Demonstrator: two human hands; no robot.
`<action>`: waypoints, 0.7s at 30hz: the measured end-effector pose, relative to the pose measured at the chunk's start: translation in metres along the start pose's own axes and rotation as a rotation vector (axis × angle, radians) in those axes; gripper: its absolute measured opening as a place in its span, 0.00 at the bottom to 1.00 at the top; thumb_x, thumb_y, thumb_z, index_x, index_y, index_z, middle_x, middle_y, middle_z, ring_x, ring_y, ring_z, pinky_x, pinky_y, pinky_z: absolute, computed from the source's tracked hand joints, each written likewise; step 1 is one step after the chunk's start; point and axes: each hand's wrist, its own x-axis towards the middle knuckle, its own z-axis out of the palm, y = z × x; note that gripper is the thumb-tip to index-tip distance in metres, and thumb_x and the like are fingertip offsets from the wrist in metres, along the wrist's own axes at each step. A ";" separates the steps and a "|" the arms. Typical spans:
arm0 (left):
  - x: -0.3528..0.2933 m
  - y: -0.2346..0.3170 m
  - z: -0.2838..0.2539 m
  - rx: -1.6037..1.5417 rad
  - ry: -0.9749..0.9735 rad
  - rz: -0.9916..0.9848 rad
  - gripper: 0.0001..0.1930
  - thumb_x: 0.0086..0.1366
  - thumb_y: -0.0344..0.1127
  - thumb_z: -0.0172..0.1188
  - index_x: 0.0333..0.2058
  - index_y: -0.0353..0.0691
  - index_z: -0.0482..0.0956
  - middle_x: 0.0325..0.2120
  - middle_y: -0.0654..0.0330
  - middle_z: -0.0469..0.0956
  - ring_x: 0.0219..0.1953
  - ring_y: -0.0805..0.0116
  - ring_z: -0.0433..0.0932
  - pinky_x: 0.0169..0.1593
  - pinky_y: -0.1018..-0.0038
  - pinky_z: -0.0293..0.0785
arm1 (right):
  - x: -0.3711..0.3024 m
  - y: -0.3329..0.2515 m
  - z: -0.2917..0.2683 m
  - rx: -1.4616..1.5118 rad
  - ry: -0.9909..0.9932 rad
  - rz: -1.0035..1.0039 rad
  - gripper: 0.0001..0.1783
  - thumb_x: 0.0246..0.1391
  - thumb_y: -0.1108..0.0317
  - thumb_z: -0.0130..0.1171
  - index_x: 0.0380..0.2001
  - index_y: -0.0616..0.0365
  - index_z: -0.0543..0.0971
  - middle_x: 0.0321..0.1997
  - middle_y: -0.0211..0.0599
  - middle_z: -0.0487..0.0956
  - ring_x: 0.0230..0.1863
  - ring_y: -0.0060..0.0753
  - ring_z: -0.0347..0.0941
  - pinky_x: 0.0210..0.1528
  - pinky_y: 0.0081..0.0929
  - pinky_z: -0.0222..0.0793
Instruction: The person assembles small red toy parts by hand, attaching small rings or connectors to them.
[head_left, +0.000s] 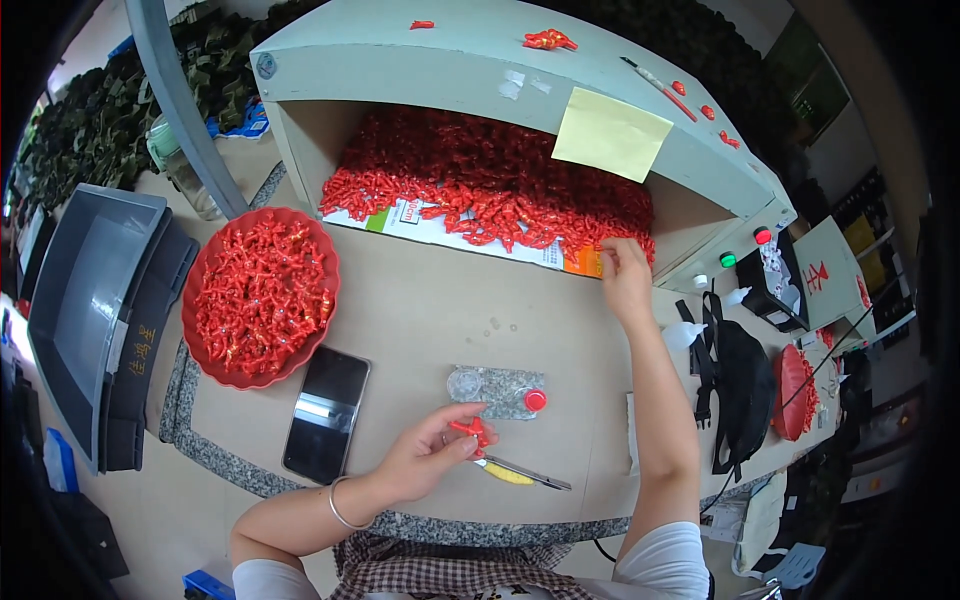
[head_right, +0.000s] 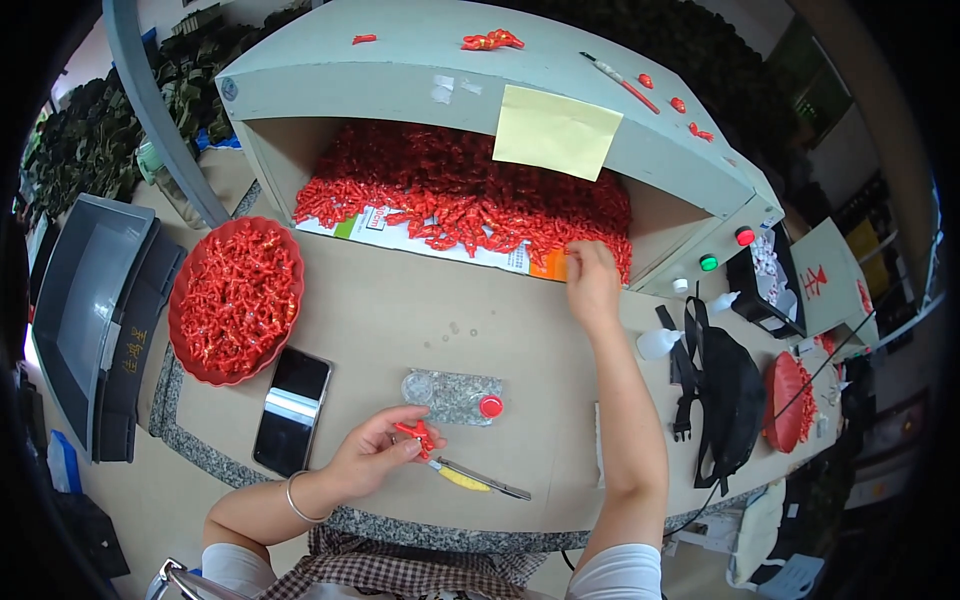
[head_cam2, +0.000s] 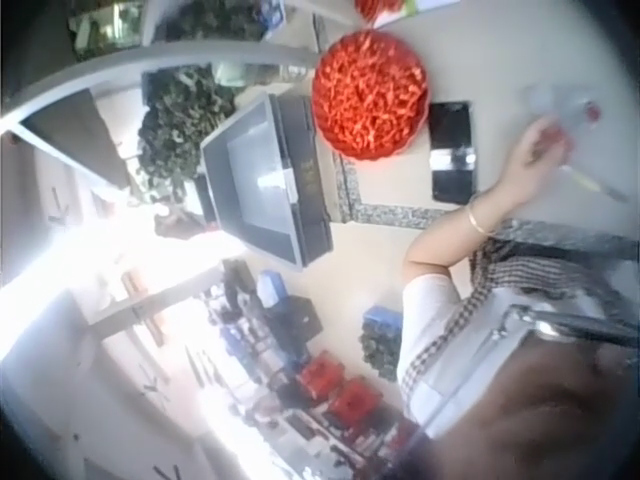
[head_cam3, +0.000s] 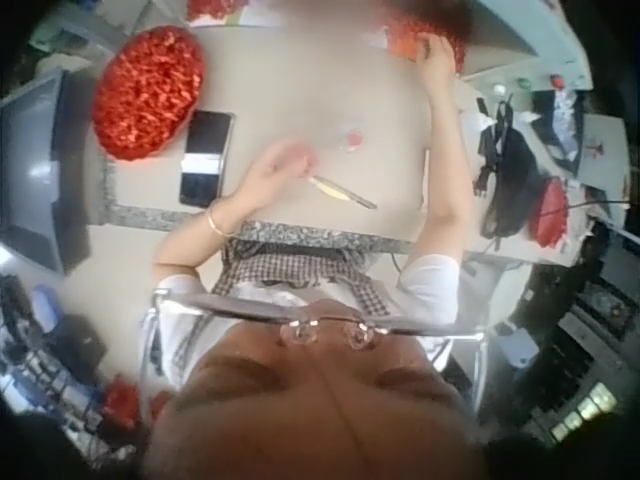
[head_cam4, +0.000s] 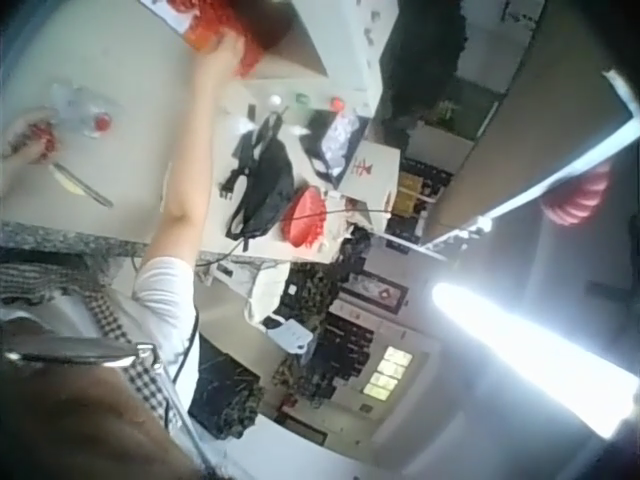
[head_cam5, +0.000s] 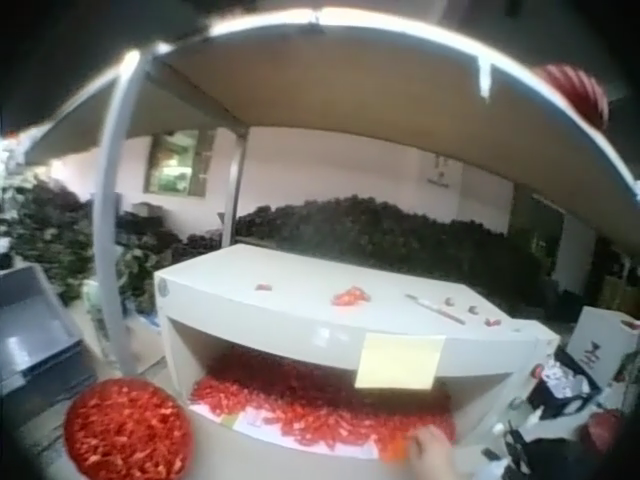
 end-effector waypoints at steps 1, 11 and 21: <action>0.000 0.000 -0.001 -0.003 0.001 -0.011 0.21 0.65 0.26 0.46 0.57 0.41 0.59 0.45 0.57 0.71 0.50 0.67 0.70 0.49 0.74 0.68 | 0.001 -0.006 0.005 0.043 -0.069 -0.022 0.08 0.44 0.77 0.55 0.32 0.61 0.73 0.31 0.43 0.73 0.35 0.46 0.70 0.36 0.37 0.66; 0.002 0.001 -0.001 -0.026 0.022 -0.030 0.21 0.64 0.25 0.46 0.56 0.40 0.59 0.45 0.57 0.70 0.48 0.68 0.71 0.49 0.74 0.69 | 0.011 -0.018 0.027 0.265 -0.134 0.173 0.07 0.47 0.76 0.55 0.32 0.63 0.74 0.30 0.40 0.73 0.29 0.37 0.73 0.33 0.29 0.69; 0.006 0.000 0.004 -0.030 0.035 -0.001 0.20 0.64 0.24 0.48 0.54 0.39 0.60 0.45 0.56 0.70 0.48 0.69 0.71 0.51 0.74 0.68 | 0.013 -0.007 0.032 -0.252 -0.229 -0.126 0.07 0.47 0.72 0.54 0.31 0.61 0.73 0.36 0.44 0.70 0.42 0.47 0.67 0.42 0.40 0.66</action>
